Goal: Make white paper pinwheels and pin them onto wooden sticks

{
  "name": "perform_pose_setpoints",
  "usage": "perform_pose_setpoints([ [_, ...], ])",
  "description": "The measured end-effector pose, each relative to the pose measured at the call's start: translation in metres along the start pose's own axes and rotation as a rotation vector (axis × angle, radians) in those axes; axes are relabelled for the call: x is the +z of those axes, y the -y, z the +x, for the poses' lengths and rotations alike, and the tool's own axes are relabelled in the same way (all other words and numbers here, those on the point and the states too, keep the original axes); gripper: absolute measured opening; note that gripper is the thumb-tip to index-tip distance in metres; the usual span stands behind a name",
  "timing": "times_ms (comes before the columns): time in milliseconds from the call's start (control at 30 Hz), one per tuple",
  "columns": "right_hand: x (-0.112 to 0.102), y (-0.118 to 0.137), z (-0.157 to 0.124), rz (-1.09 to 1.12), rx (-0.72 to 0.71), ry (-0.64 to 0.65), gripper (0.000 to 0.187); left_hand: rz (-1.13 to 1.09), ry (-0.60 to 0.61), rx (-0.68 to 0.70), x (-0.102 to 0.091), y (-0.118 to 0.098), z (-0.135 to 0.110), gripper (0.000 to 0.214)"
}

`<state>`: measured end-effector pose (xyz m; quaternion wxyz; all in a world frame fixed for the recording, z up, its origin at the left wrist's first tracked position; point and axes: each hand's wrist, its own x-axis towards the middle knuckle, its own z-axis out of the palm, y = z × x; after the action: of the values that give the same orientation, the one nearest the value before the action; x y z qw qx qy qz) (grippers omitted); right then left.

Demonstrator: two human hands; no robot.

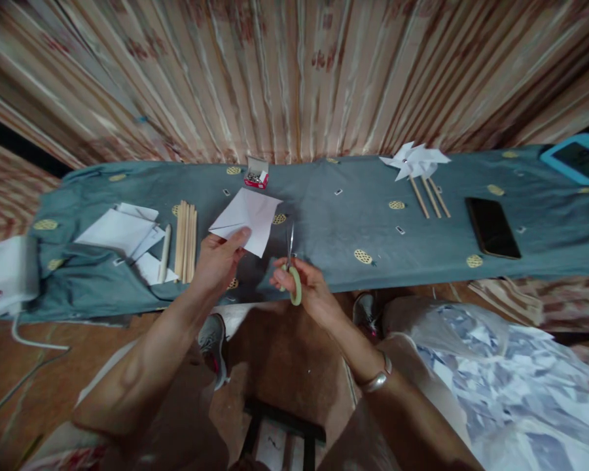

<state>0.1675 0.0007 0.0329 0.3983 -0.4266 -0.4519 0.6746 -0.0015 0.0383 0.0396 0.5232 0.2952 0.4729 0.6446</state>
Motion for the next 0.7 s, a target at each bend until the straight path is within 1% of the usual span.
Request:
perform_pose_setpoints([
  [100, 0.002, -0.004, -0.009, -0.077, 0.037, 0.152, 0.053, 0.03, -0.005, 0.058, -0.005, -0.002, 0.006, 0.033],
  [200, 0.004, -0.005, -0.013, -0.173, 0.079, 0.225, 0.052, 0.09, -0.002, 0.106, -0.008, -0.002, 0.008, 0.031],
  [333, 0.006, -0.003, -0.013, -0.219, 0.106, 0.24, 0.052, 0.148, 0.02, 0.118, -0.006, 0.0, 0.004, 0.029],
  [533, 0.007, -0.001, -0.011, -0.176, 0.09, 0.202, 0.048, 0.224, 0.022, 0.128, -0.002, 0.004, -0.002, 0.022],
  [700, 0.007, 0.001, -0.01, -0.149, 0.085, 0.191, 0.044, 0.215, 0.014, 0.102, -0.001, 0.008, -0.003, 0.022],
])
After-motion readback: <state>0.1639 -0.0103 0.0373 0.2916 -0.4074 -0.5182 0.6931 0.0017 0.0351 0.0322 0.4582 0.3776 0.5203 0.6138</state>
